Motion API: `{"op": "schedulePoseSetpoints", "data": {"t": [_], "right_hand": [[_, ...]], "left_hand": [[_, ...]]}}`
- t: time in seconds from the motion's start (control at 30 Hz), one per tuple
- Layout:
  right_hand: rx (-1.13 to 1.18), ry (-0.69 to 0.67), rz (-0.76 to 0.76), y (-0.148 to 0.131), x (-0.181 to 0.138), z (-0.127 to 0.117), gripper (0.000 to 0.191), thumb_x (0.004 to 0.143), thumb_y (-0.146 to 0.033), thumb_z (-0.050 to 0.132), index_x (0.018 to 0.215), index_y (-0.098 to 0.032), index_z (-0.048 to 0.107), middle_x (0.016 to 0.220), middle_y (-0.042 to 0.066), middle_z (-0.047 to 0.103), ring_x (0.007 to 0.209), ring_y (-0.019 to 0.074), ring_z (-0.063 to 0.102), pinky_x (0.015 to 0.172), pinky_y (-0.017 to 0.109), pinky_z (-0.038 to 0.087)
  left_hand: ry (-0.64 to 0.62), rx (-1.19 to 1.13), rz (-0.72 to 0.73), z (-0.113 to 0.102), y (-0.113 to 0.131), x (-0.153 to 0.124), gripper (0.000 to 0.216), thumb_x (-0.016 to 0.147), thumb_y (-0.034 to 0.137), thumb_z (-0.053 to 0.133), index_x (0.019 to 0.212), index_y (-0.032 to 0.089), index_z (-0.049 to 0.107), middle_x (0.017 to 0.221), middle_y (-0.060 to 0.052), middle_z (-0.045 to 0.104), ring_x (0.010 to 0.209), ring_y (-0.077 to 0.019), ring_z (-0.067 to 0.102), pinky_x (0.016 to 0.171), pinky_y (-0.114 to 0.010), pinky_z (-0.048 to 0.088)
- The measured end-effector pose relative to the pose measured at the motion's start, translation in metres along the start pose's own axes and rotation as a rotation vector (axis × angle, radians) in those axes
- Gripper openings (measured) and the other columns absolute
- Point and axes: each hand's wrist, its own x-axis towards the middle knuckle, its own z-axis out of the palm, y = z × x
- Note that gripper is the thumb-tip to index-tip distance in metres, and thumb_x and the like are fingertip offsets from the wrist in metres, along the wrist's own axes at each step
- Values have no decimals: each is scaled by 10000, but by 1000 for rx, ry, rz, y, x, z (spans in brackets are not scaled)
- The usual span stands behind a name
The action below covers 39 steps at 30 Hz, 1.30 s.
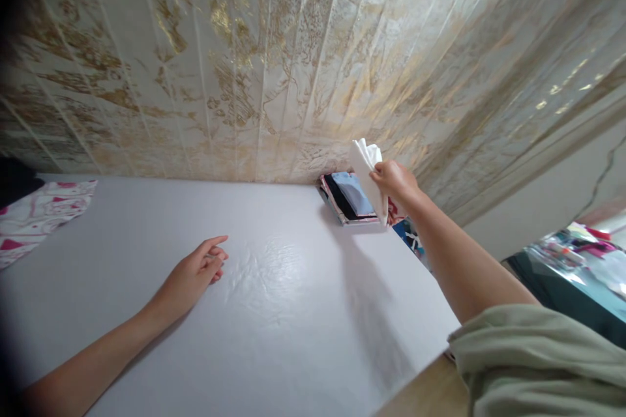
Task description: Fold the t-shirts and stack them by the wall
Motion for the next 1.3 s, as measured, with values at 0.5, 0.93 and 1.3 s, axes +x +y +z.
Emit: {"op": "schedulePoseSetpoints", "data": {"t": [0.5,0.93,1.3], "right_hand": [[8,-1,161,34,86,68,317,867,-382,489,956,-190,726,1019,115,705,898,231,623,638,261,391],[21,-83,144,24,96,103,307,864,-375,500,956,-201,736,1029,112,708,944,243,624,697,278,426],[133,-107,207,43,109,111,400,909,-404,425,1045,-192,736,1053,131,714,985,256,644,774,307,445]], "left_hand": [[-23,10,-55,-3,3,0,526,833,539,483,1206,175,559,853,-39,643,608,-135,580,581,-285,519],[-37,7,-68,-1,-1,2,509,858,558,480,1200,193,577,835,-34,643,636,-143,584,604,-280,522],[-41,16,-82,-1,3,1,536,851,592,470,1184,188,585,832,-35,636,633,-144,585,614,-290,527]]}}
